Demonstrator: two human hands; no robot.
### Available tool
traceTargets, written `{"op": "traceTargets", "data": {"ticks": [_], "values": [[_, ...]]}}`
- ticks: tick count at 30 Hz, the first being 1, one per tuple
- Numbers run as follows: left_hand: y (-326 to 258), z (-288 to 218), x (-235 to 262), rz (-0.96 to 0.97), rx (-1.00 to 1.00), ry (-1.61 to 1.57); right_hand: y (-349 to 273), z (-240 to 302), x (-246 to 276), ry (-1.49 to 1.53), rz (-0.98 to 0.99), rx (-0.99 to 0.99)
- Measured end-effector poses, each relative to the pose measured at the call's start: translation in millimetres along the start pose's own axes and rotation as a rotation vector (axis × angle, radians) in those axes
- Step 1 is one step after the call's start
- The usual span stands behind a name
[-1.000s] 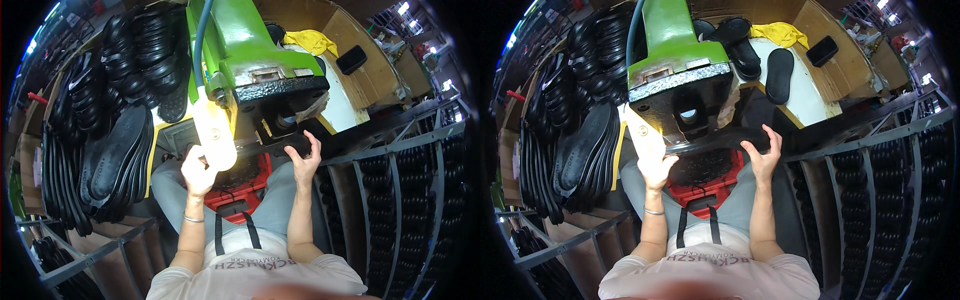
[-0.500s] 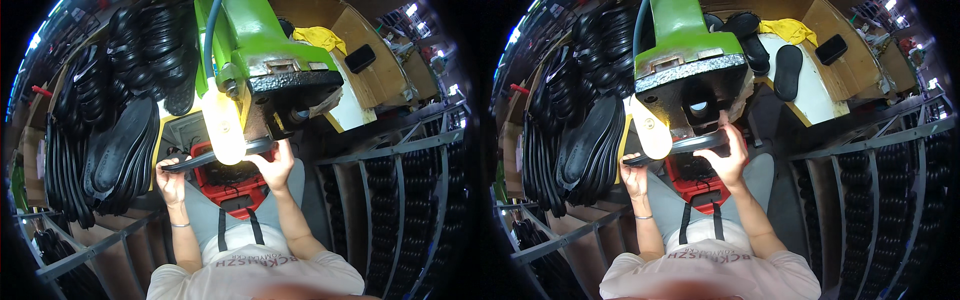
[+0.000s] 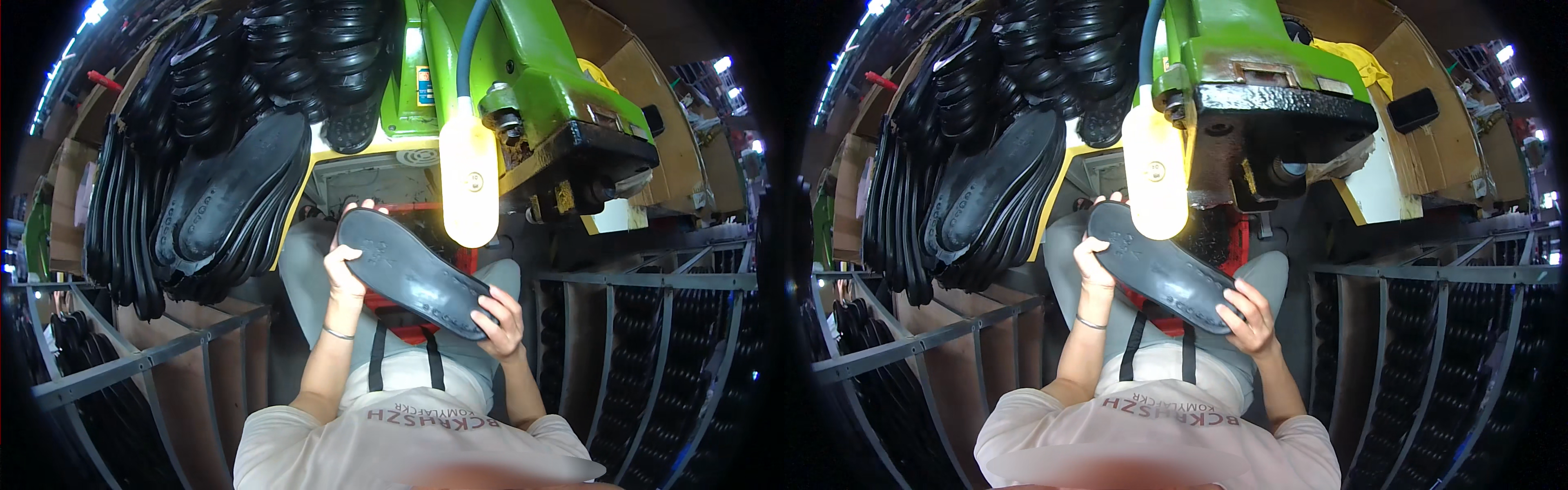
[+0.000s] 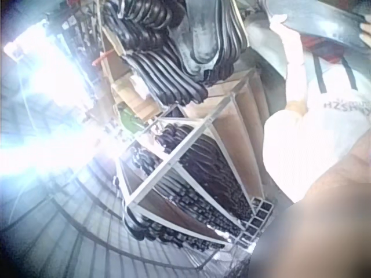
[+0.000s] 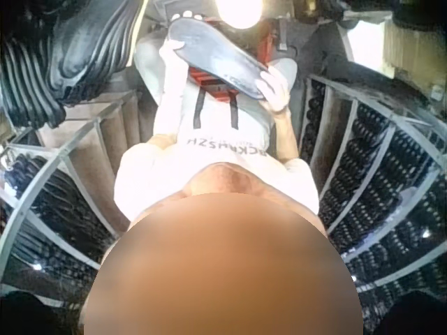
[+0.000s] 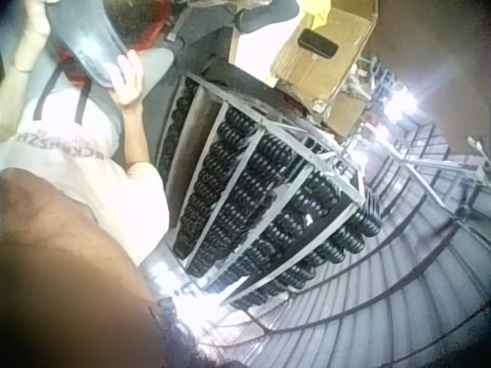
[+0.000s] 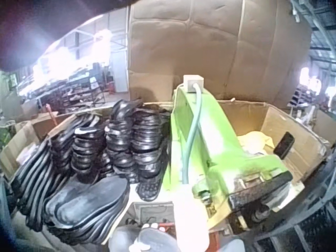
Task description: Buffing and smoothing the edges of shoe soles using a specialized industrial buffing machine in a factory.
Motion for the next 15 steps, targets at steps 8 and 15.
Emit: {"op": "traceTargets", "data": {"ticks": [8,15], "values": [[9,69,6,0.051,0.269,0.074,-38,13,42,-0.181,0.101,-0.012],[21,123,7,0.039,0.438,-0.005,-60,12,64,-0.320,0.168,-0.080]]}}
Point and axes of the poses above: each hand's wrist, its own y-axis towards the middle knuckle, its own x-axis out of the back of the hand, z = x × y, the point moved 5 cm from there along y, towards the middle knuckle, and after that the axes turned 9 degrees about -y, right-handed, at the moved point
